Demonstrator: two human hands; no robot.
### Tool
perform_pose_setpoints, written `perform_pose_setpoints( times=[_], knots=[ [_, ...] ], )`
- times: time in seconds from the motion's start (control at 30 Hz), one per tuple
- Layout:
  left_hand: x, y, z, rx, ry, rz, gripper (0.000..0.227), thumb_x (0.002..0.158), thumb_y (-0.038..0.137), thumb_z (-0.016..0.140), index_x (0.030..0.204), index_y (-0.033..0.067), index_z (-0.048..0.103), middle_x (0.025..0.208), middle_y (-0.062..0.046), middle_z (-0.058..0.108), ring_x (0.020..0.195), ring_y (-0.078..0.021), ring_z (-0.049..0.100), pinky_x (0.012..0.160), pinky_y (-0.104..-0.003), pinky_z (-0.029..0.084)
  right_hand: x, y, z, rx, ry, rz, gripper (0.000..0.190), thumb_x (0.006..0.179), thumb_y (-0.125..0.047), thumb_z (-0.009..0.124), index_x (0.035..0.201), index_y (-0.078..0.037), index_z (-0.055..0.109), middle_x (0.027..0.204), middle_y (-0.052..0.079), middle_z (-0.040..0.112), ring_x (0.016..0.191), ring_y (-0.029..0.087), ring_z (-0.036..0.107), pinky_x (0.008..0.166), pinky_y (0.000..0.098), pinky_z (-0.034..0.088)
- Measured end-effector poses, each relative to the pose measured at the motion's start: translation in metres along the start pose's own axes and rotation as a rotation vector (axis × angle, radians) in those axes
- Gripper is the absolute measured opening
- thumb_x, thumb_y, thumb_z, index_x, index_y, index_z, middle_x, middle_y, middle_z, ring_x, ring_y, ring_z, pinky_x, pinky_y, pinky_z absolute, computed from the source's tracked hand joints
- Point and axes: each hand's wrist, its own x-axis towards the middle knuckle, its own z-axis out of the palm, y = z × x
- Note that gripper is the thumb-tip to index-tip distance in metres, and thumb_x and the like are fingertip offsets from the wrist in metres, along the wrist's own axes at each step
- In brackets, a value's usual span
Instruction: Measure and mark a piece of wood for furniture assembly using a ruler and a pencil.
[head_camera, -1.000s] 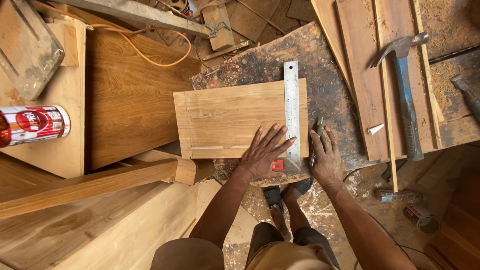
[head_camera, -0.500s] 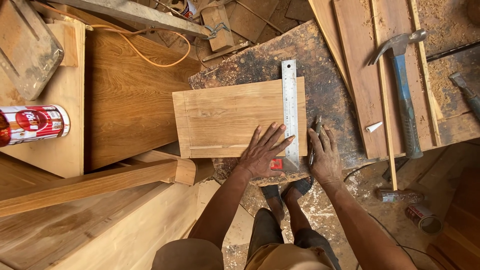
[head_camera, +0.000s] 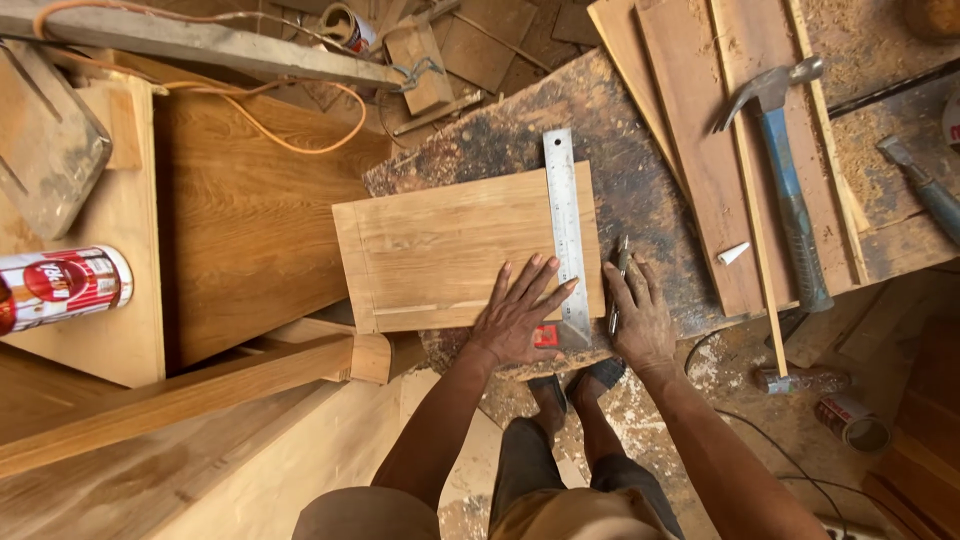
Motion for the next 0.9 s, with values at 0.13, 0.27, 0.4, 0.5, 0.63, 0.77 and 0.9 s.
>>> perform_pose_setpoints(
  times=[0.13, 0.27, 0.4, 0.5, 0.63, 0.77, 0.9],
  knots=[
    [-0.002, 0.002, 0.004, -0.010, -0.021, -0.031, 0.121, 0.069, 0.080, 0.070, 0.164, 0.0347, 0.009, 0.173, -0.007, 0.000, 0.159, -0.0312, -0.003, 0.125, -0.058, -0.003, 0.003, -0.010, -0.011, -0.012, -0.007, -0.016, 0.070, 0.083, -0.010, 0.066, 0.151, -0.016, 0.050, 0.139, 0.020, 0.055, 0.142, 0.041, 0.043, 0.120, 0.0477, 0.035],
    [-0.003, 0.002, 0.002, -0.001, -0.014, -0.022, 0.121, 0.069, 0.076, 0.071, 0.164, 0.0348, 0.009, 0.173, -0.007, 0.001, 0.159, -0.0311, -0.003, 0.125, -0.059, -0.003, -0.001, -0.005, -0.005, -0.013, -0.026, -0.008, 0.075, 0.080, -0.018, 0.070, 0.151, -0.017, 0.049, 0.140, 0.019, 0.053, 0.141, 0.041, 0.042, 0.121, 0.0474, 0.034],
    [-0.005, 0.002, 0.000, 0.074, -0.007, -0.014, 0.124, 0.066, 0.077, 0.074, 0.164, 0.0337, 0.011, 0.173, -0.008, 0.003, 0.160, -0.0310, -0.001, 0.126, -0.059, -0.002, -0.003, -0.004, -0.001, -0.011, -0.027, -0.006, 0.076, 0.079, -0.022, 0.072, 0.152, -0.015, 0.049, 0.140, 0.019, 0.054, 0.144, 0.041, 0.040, 0.121, 0.0478, 0.033],
    [-0.004, 0.003, -0.002, 0.088, -0.013, -0.011, 0.124, 0.066, 0.079, 0.072, 0.164, 0.0336, 0.012, 0.173, -0.007, 0.003, 0.160, -0.0303, -0.001, 0.126, -0.058, -0.002, -0.005, -0.001, 0.001, 0.000, -0.031, 0.008, 0.081, 0.077, -0.028, 0.076, 0.152, -0.015, 0.048, 0.141, 0.020, 0.054, 0.145, 0.041, 0.039, 0.121, 0.0484, 0.033],
    [-0.007, 0.003, -0.001, 0.083, -0.034, -0.024, 0.124, 0.068, 0.077, 0.074, 0.164, 0.0341, 0.009, 0.174, -0.007, 0.000, 0.160, -0.0300, -0.003, 0.127, -0.058, -0.002, 0.003, -0.016, -0.011, 0.034, -0.012, 0.019, 0.060, 0.093, -0.020, 0.064, 0.151, -0.014, 0.049, 0.140, 0.021, 0.054, 0.142, 0.043, 0.042, 0.117, 0.0512, 0.038],
    [-0.009, 0.005, 0.002, 0.035, -0.030, -0.021, 0.122, 0.069, 0.077, 0.072, 0.164, 0.0345, 0.009, 0.174, -0.006, -0.002, 0.160, -0.0298, -0.005, 0.126, -0.058, -0.004, -0.008, -0.008, -0.002, 0.121, 0.024, 0.070, 0.052, 0.100, -0.021, 0.059, 0.151, -0.016, 0.050, 0.138, 0.021, 0.054, 0.137, 0.046, 0.044, 0.111, 0.0570, 0.040],
    [-0.008, -0.002, 0.001, 0.010, -0.020, -0.019, 0.121, 0.070, 0.076, 0.074, 0.165, 0.0339, 0.011, 0.174, -0.006, -0.002, 0.160, -0.0297, -0.004, 0.127, -0.058, -0.002, -0.020, 0.005, -0.005, 0.374, 0.176, 0.220, 0.049, 0.108, -0.048, 0.040, 0.139, -0.016, 0.060, 0.139, 0.016, 0.055, 0.134, 0.041, 0.048, 0.110, 0.0539, 0.039]
  ],
)
